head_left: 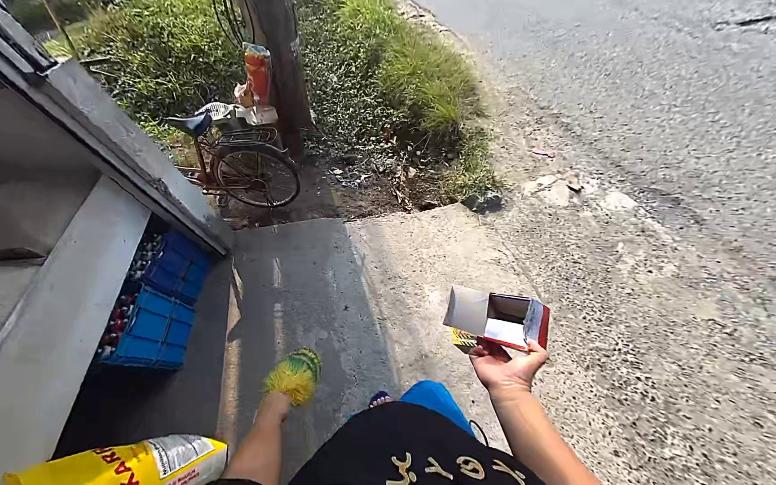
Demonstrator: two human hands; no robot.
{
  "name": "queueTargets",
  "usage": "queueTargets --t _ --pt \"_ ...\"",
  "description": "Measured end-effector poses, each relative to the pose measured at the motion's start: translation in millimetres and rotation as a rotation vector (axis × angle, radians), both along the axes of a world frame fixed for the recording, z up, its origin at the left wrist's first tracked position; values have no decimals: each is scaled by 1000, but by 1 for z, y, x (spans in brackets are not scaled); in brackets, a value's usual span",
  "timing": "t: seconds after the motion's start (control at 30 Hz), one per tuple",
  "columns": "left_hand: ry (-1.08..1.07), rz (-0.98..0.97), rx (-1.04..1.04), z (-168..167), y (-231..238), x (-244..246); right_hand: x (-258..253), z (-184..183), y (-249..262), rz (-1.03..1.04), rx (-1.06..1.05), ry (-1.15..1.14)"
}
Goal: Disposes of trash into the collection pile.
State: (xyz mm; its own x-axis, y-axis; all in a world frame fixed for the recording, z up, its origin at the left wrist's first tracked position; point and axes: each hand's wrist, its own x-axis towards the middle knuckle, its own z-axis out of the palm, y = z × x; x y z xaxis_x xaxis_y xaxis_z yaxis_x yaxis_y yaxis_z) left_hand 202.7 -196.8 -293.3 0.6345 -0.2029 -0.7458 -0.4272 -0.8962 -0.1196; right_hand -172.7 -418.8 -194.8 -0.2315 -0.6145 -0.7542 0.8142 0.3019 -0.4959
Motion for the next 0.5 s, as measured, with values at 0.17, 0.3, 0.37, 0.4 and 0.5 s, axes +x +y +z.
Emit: queueTargets --t 0.17,0.3,0.37,0.4,0.5 --pt "93 24 -394 1 -212 74 14 -12 -134 -32 -32 78" --pt "137 -21 -336 -25 -326 111 46 -29 -260 -48 24 155" --pt "155 -8 -278 -34 -360 117 73 -32 -332 -27 34 191" --pt "163 13 -248 -35 -371 119 90 -32 -365 -14 45 199" --pt "185 83 -94 -35 -394 137 151 -21 -451 49 40 165"
